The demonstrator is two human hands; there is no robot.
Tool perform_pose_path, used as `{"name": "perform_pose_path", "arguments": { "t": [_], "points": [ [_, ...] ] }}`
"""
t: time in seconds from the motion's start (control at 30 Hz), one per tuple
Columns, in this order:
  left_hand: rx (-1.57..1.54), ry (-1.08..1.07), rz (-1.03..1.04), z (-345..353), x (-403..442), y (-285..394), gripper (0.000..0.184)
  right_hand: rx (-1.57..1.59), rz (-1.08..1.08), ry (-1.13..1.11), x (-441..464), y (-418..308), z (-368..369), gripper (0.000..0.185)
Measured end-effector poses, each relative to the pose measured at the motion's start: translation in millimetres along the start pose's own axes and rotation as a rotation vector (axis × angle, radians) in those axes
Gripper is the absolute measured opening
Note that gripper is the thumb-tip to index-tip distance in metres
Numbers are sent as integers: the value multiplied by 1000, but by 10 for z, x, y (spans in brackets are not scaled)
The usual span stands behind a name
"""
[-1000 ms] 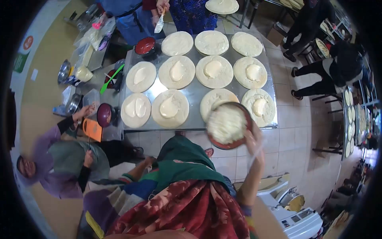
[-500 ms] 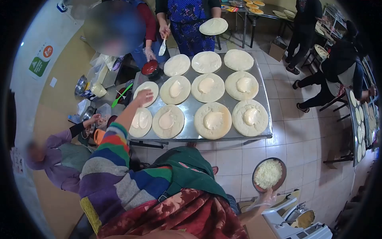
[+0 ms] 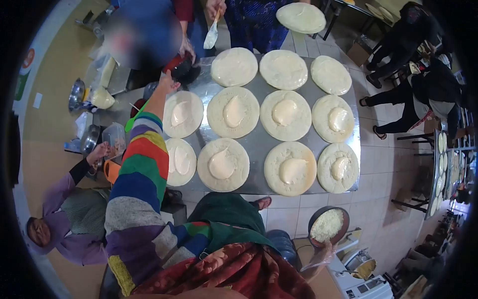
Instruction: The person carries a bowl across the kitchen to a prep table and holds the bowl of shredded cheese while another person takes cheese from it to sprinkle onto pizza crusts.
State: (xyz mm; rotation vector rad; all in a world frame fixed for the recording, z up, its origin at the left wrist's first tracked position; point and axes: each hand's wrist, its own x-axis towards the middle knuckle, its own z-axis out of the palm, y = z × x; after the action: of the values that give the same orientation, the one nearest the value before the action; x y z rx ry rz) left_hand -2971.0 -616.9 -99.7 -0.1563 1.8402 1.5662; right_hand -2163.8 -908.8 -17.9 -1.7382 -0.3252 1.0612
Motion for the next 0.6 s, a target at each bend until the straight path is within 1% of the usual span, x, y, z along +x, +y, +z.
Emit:
{"name": "perform_pose_path", "arguments": {
  "t": [0.07, 0.13, 0.17, 0.2, 0.23, 0.27, 0.3, 0.33, 0.37, 0.4, 0.43, 0.47, 0.5, 0.53, 0.57, 0.6],
  "points": [
    [-70, -53, 2, -27, 38, 170, 43, -30, 26, -48, -144, -117, 305, 54],
    [-203, -171, -22, -297, 308, 175, 40, 10, 5, -68, -258, -97, 490, 47],
    [-277, -247, -23, -321, 440, 241, 38, 47, -19, -78, -286, -82, 570, 44],
    [-296, -124, 30, -285, 376, 335, 33, 54, -17, -51, -320, -80, 623, 40],
    [-315, -3, 82, -268, 61, 442, 28, 62, -16, -24, -360, -80, 661, 36],
    [-270, -75, 269, -202, -330, 401, 25, 73, -12, 2, -375, -66, 687, 32],
    [-227, -145, 461, -160, -1009, 376, 22, 114, 4, -27, -337, -15, 663, 28],
    [143, -556, 540, -294, -1295, 321, 20, 155, 20, -63, -260, 70, 585, 24],
    [192, -559, 537, -135, -2215, 217, 21, 195, 33, -106, -141, 170, 486, 20],
    [372, -777, 740, -152, -2442, -97, 27, 36, -21, -155, 42, 302, 337, 29],
    [228, -997, 348, -113, -2778, -385, 32, -121, -80, -201, 267, 472, 142, 39],
    [381, -1117, 268, -59, -3195, -632, 31, -245, -195, -234, 410, 628, 35, 38],
    [477, -1135, 156, 14, -3538, -977, 28, -369, -318, -252, 552, 783, -70, 38],
    [476, -1271, 186, 61, -3837, -1313, 31, -485, -443, -256, 661, 896, -145, 38],
    [620, -1324, 179, 124, -4130, -1623, 33, -796, -665, -263, 775, 948, -331, 36],
    [775, -1370, 161, 197, -4460, -1835, 34, -819, -691, -250, 812, 953, -485, 36]
  ]
}}
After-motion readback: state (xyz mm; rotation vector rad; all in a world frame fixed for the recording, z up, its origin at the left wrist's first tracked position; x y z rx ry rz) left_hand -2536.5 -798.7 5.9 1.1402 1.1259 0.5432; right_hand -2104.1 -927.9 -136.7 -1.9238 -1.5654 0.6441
